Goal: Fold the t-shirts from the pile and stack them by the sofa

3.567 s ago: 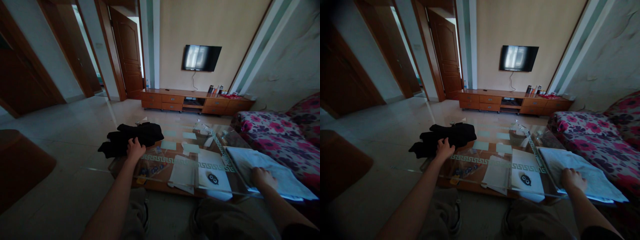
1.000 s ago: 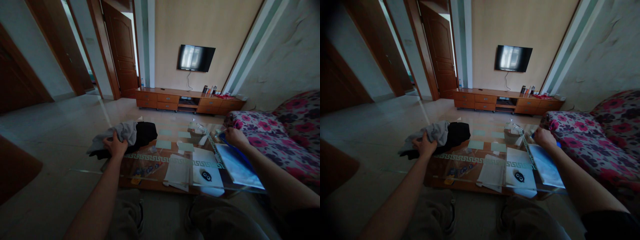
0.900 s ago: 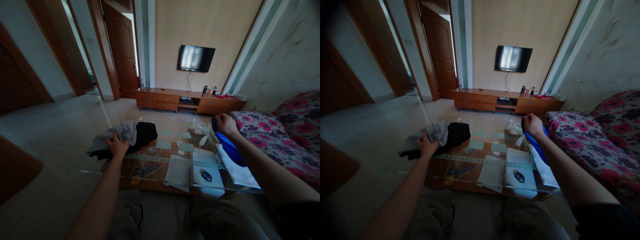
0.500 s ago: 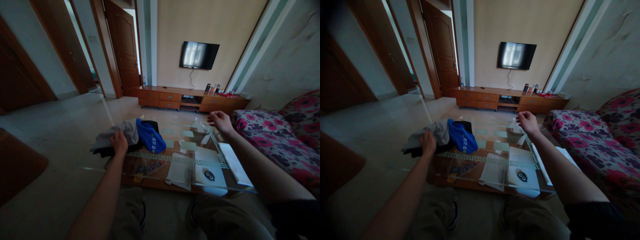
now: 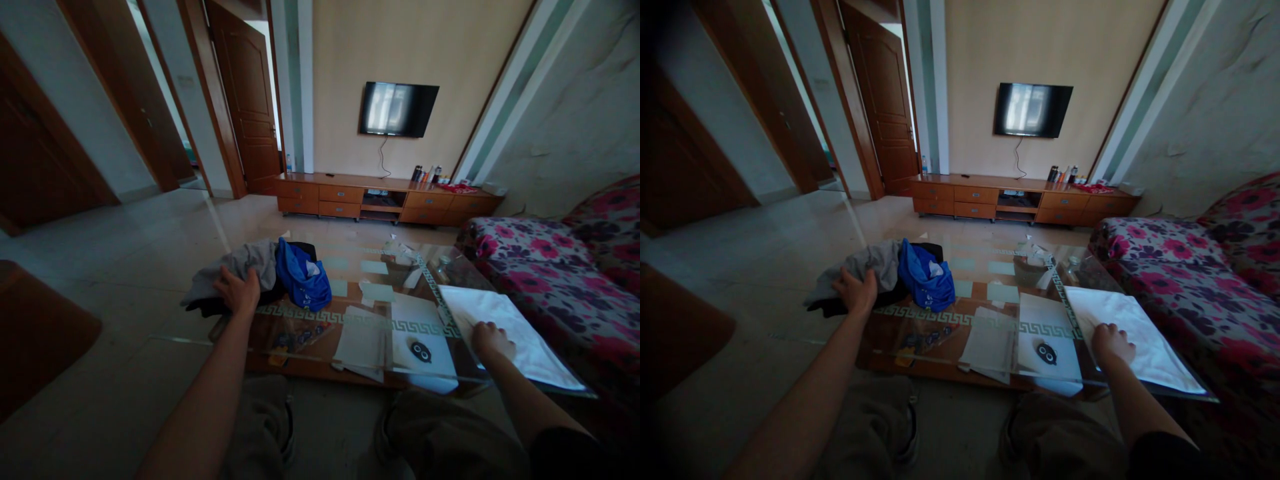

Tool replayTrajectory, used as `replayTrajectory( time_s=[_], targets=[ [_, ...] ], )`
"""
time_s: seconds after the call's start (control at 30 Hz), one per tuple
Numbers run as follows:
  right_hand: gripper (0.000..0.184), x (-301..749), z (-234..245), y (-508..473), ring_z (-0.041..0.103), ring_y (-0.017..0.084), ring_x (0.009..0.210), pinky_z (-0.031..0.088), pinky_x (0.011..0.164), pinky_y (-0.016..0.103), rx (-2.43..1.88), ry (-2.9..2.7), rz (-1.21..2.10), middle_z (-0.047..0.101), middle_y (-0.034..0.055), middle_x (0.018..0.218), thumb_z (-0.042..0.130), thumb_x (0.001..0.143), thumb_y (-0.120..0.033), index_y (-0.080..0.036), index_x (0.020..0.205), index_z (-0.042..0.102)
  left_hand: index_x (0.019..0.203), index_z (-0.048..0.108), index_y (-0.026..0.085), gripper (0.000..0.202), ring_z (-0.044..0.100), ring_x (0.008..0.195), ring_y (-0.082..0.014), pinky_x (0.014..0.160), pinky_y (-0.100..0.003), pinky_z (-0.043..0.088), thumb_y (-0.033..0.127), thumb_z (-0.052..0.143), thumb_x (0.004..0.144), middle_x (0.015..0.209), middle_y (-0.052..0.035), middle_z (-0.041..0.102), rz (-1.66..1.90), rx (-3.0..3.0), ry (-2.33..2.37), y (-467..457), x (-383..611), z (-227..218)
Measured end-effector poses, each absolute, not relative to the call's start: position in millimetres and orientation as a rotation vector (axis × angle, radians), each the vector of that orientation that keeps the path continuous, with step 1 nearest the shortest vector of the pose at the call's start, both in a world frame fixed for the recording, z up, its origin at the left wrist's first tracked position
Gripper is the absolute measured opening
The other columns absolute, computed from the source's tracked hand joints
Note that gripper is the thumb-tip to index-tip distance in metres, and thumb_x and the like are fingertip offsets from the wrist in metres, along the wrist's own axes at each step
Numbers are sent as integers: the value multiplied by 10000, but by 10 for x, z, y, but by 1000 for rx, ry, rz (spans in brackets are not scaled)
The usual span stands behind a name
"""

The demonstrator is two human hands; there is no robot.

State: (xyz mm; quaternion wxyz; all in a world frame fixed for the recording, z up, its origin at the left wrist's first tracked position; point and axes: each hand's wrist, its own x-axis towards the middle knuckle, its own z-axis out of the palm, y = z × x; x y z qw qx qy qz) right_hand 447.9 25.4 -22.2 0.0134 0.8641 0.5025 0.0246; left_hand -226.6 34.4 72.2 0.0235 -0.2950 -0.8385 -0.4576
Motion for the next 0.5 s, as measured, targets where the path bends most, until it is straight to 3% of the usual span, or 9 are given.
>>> replayTrajectory(
  time_s=[0.13,0.23,0.3,0.4,0.5],
  targets=[
    [400,4577,-265,368,611,369,1159,513,875,512,2617,1612,66,629,219,1225,374,928,-174,-132,1141,709,1574,287,188,747,362,1391,-404,1120,-573,324,362,579,908,1536,-205,351,-1117,-1390,-2168,284,-1987,876],
    [399,4571,-256,366,614,365,1140,523,861,503,2630,1623,58,617,230,1231,379,933,-160,-117,1172,695,1573,321,315,724,464,1310,-340,1069,-488,385,242,577,899,1539,-120,415,-725,-2032,-1866,299,-1681,855],
    [394,4549,-271,320,597,368,1156,526,854,507,2618,1654,93,602,232,1242,373,941,-163,-119,1182,681,1564,333,363,763,518,1242,-328,1017,-479,413,171,590,872,1468,-108,506,-523,-2205,-1806,338,-1507,735],
    [388,4518,-294,244,574,368,1171,524,854,519,2596,1686,153,585,221,1244,347,959,-174,-134,1188,659,1414,561,289,562,588,1130,-317,983,-478,428,99,515,887,1184,-134,667,-423,-2225,-1933,449,-1364,535],
    [391,4495,-289,212,561,362,1173,521,850,520,2595,1687,163,574,206,1238,316,975,-186,-151,1179,647,1181,688,204,378,627,1076,-280,979,-413,462,88,483,886,1109,-130,674,-759,-2194,-2044,631,-1369,552]
  ],
)
